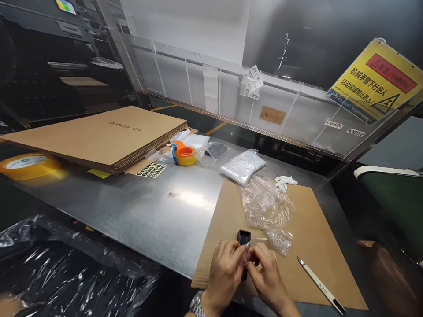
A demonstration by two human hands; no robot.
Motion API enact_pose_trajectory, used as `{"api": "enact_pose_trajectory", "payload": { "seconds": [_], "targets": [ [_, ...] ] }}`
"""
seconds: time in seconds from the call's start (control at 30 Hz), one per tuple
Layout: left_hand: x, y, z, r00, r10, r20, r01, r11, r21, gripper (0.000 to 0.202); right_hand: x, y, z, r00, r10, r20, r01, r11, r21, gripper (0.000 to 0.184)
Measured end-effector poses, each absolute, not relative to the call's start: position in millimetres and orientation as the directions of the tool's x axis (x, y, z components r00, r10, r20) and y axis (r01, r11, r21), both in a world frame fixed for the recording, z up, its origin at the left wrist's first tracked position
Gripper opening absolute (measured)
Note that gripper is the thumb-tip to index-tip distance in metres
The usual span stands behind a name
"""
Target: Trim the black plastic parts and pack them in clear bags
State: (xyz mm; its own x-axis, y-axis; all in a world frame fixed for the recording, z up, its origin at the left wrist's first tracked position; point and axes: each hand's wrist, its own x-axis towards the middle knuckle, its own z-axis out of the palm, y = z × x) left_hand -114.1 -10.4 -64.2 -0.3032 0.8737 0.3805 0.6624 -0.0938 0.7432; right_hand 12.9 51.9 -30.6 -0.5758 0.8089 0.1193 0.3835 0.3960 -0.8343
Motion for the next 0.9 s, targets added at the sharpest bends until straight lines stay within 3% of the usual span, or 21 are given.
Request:
{"api": "enact_pose_trajectory", "payload": {
  "seconds": [0.1, 0.2, 0.27, 0.4, 0.53, 0.7, 0.8, 0.9],
  "targets": [
    [-132.7, -5.5, -70.5, -0.322, 0.848, 0.421, 0.767, -0.027, 0.641, 0.034, 10.6, 54.1, -37.4, -0.531, 0.834, 0.147, 0.498, 0.448, -0.742, 0.014],
    [-152.5, -2.3, -85.5, -0.459, 0.791, 0.404, 0.808, 0.182, 0.56, 0.034, 11.9, 55.2, -60.4, -0.423, 0.901, 0.094, 0.613, 0.361, -0.703, 0.019],
    [-160.2, -3.9, -96.0, -0.479, 0.797, 0.368, 0.806, 0.233, 0.544, 0.032, 13.8, 52.1, -77.2, -0.391, 0.919, 0.041, 0.671, 0.316, -0.67, 0.018],
    [-159.5, -11.8, -108.9, -0.461, 0.837, 0.296, 0.79, 0.235, 0.567, 0.029, 23.1, 43.0, -89.6, -0.407, 0.912, -0.055, 0.687, 0.266, -0.676, 0.02],
    [-154.1, -14.0, -108.0, -0.495, 0.839, 0.227, 0.735, 0.265, 0.624, 0.028, 35.0, 32.2, -79.7, -0.553, 0.817, -0.162, 0.584, 0.241, -0.775, 0.029],
    [-157.5, -11.1, -98.9, -0.437, 0.888, 0.14, 0.68, 0.224, 0.698, 0.024, 34.4, 19.6, -89.7, -0.629, 0.69, -0.358, 0.511, 0.02, -0.859, 0.044],
    [-159.1, -14.6, -95.4, -0.352, 0.928, 0.12, 0.684, 0.168, 0.71, 0.022, 30.6, 21.7, -103.2, -0.573, 0.729, -0.375, 0.523, -0.027, -0.852, 0.048],
    [-155.8, -21.4, -95.1, -0.307, 0.944, 0.122, 0.717, 0.145, 0.682, 0.023, 27.5, 23.4, -109.0, -0.504, 0.812, -0.296, 0.554, 0.041, -0.831, 0.045]
  ]
}}
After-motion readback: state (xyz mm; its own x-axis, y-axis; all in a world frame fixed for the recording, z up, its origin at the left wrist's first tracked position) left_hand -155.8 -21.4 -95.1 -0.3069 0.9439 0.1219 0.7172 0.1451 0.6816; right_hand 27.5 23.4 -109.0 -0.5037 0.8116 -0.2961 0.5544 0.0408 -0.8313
